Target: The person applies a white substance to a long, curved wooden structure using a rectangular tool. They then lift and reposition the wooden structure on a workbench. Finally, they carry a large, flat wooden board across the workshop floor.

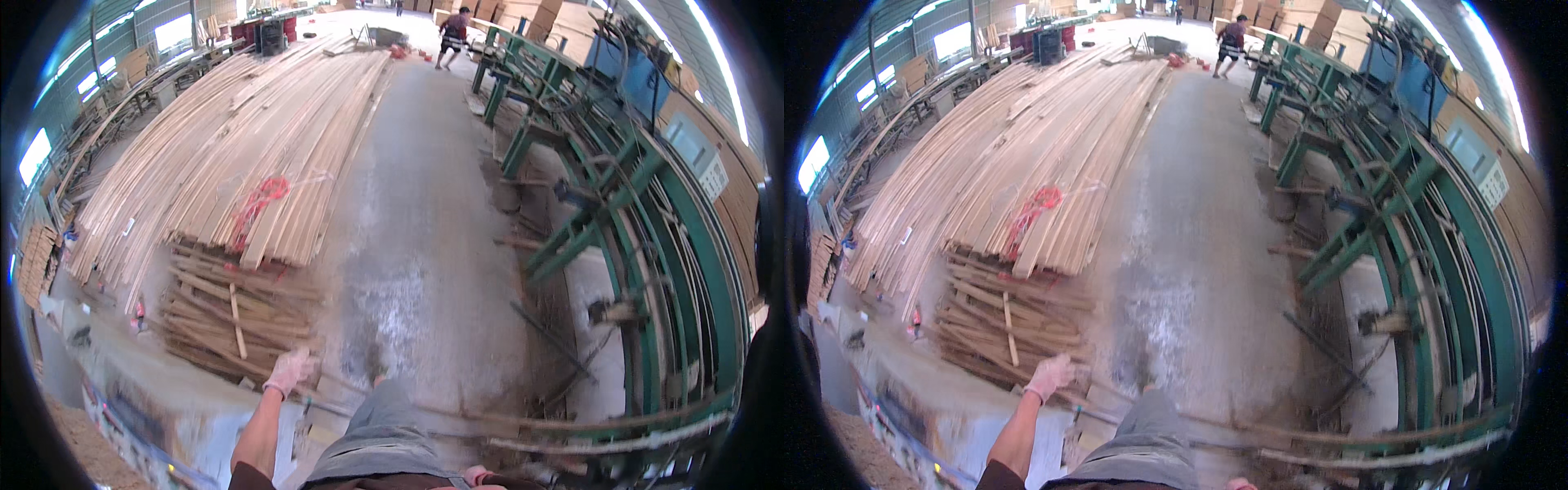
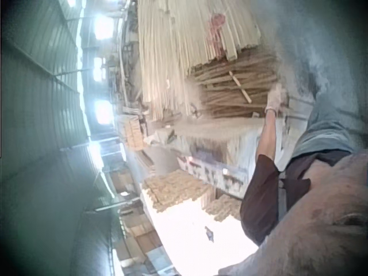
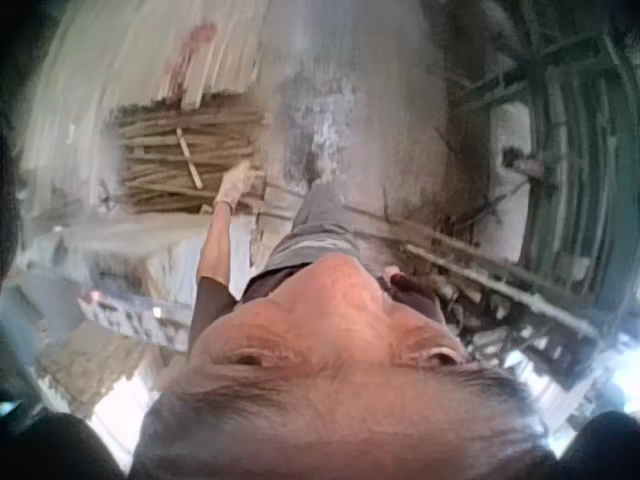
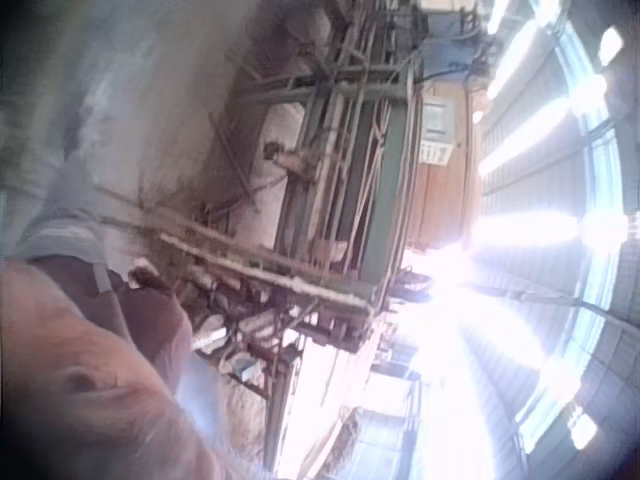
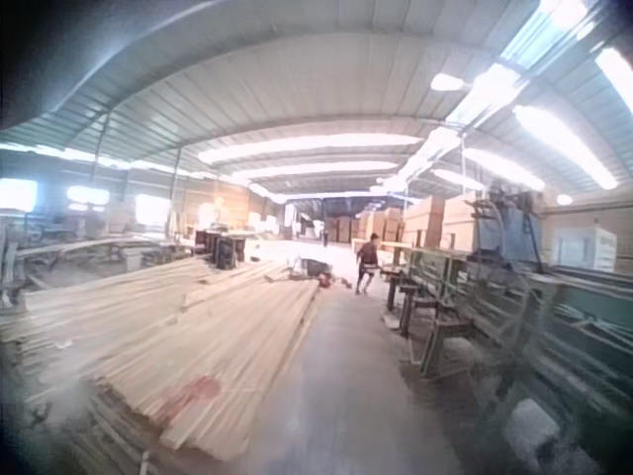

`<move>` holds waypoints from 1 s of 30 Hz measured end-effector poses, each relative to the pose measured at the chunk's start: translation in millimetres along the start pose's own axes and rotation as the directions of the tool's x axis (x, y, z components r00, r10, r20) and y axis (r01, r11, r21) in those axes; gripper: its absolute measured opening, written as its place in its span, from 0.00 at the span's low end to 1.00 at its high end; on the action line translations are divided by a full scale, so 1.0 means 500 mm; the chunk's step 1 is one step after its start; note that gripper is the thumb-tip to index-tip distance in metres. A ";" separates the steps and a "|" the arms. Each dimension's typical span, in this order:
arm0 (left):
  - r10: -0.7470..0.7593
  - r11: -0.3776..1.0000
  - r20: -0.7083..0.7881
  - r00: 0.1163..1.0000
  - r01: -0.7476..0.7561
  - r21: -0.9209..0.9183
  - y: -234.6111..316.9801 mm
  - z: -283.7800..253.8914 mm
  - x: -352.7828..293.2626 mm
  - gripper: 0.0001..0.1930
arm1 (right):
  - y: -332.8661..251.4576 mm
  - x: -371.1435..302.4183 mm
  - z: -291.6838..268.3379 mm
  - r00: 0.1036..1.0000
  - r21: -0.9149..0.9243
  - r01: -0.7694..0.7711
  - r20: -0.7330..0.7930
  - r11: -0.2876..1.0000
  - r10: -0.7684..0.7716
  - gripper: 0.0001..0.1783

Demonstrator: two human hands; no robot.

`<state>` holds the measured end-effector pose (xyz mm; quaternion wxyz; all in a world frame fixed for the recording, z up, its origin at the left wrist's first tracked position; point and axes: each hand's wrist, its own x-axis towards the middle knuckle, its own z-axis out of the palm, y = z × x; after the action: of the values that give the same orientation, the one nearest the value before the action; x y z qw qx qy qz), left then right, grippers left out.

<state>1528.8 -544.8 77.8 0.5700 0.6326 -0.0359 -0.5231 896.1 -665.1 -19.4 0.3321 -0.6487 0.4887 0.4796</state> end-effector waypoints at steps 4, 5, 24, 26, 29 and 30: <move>0.172 -0.058 0.262 0.950 -0.256 0.965 0.020 -0.167 0.199 0.22 | -0.247 0.179 -0.391 0.970 -0.185 0.239 -0.002 0.953 -0.244 0.15; 0.027 -0.191 0.402 0.915 -0.390 0.901 0.035 -0.116 0.236 0.30 | -0.261 0.225 -0.489 0.948 -0.268 0.296 -0.032 0.917 -0.316 0.14; 0.167 0.340 0.163 0.972 -0.212 0.916 1.169 0.124 1.547 0.12 | -0.762 0.621 -1.870 0.995 -0.238 0.102 0.030 0.966 -0.097 0.18; 0.048 0.930 -0.006 0.999 -0.043 0.364 1.258 0.027 1.747 0.13 | -0.834 0.611 -1.973 0.977 -0.069 0.055 -0.200 0.996 -0.068 0.21; 0.244 0.877 0.098 0.965 -0.262 0.404 1.558 0.198 2.022 0.14 | -0.879 0.711 -2.247 0.988 0.131 -0.026 -0.149 0.991 0.046 0.23; 0.312 0.847 0.135 0.940 -0.340 0.408 1.658 0.261 2.104 0.14 | -0.913 0.757 -2.363 0.985 0.150 -0.006 -0.168 0.989 0.032 0.24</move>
<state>2367.3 -1597.2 79.4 0.4971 0.7093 -0.2741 -0.4179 1706.1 -1709.9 -17.9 0.3322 -0.6559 0.5560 0.3877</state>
